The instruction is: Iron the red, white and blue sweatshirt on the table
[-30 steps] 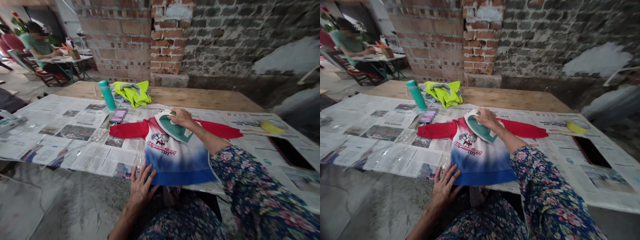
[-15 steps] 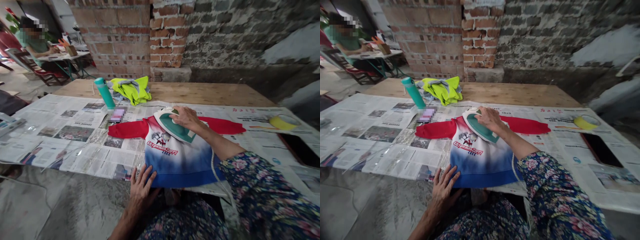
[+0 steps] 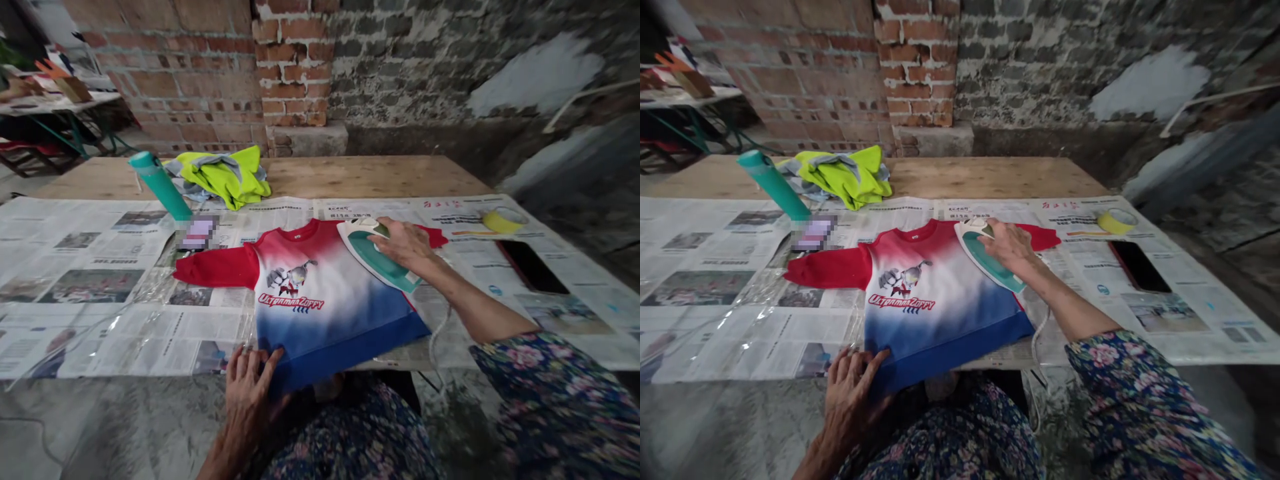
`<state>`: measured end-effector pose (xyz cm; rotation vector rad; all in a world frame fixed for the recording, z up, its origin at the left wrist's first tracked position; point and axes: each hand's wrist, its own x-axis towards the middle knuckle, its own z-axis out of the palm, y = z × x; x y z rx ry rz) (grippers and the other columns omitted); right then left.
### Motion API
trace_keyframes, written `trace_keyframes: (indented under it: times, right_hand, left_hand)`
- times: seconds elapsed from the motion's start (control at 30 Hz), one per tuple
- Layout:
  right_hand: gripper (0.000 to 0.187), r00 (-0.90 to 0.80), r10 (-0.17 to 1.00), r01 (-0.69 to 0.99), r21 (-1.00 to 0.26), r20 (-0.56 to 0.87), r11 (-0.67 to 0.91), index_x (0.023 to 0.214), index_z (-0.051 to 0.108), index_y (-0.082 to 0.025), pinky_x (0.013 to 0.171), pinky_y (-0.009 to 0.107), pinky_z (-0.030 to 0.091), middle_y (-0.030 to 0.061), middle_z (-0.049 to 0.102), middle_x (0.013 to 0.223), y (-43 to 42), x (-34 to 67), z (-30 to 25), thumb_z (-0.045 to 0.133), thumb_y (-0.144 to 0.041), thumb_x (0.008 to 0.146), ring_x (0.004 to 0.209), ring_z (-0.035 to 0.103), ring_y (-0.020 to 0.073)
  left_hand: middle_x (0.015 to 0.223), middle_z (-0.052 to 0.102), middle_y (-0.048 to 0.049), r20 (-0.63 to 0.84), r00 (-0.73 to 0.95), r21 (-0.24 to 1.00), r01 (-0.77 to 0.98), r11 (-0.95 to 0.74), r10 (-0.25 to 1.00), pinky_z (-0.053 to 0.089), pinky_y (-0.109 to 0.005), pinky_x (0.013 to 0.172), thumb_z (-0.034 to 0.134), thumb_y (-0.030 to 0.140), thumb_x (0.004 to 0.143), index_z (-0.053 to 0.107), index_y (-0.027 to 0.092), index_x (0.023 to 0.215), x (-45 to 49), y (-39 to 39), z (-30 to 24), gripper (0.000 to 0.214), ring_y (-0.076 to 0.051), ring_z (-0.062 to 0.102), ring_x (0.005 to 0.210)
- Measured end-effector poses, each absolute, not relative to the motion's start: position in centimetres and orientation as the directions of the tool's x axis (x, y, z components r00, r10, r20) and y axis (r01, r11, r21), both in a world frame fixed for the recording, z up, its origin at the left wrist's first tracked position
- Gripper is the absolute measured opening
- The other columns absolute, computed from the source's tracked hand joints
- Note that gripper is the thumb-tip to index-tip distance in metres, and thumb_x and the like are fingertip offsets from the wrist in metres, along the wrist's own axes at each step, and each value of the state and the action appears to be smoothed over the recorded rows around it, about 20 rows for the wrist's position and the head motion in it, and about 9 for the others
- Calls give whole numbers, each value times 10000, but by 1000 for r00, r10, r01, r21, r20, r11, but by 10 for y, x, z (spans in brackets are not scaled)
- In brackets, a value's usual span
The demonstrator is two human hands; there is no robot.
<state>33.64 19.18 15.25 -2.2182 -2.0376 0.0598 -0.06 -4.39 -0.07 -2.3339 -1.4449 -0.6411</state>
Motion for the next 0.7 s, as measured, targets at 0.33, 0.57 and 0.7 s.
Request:
trace_keyframes:
  times: [0.33,0.57,0.7]
  right_hand:
    - [396,-291,956,913,-310,-42,265,1377,767,-308,860,358,565,68,853,1178,108,307,162,726,-401,994,1087,789,299]
    - [485,-478,877,818,-388,-47,424,1473,690,-278,931,399,557,91,833,1247,112,267,145,729,-367,998,1123,774,295]
    - [415,-497,867,798,-419,-50,433,1393,734,-272,916,405,566,88,837,1180,114,260,145,744,-386,993,1106,770,296]
  left_hand:
    - [1057,803,-78,445,342,177,873,-455,828,579,-363,805,524,634,1063,773,291,1281,-24,-8,30,476,-277,757,951]
    - [1057,789,-84,366,83,439,862,-251,927,624,-390,900,585,512,1018,767,248,1126,-41,125,73,338,-271,756,967]
    - [1464,693,-204,206,26,357,929,-100,978,503,-535,1189,674,479,977,716,187,1337,-25,208,84,466,-398,621,1414]
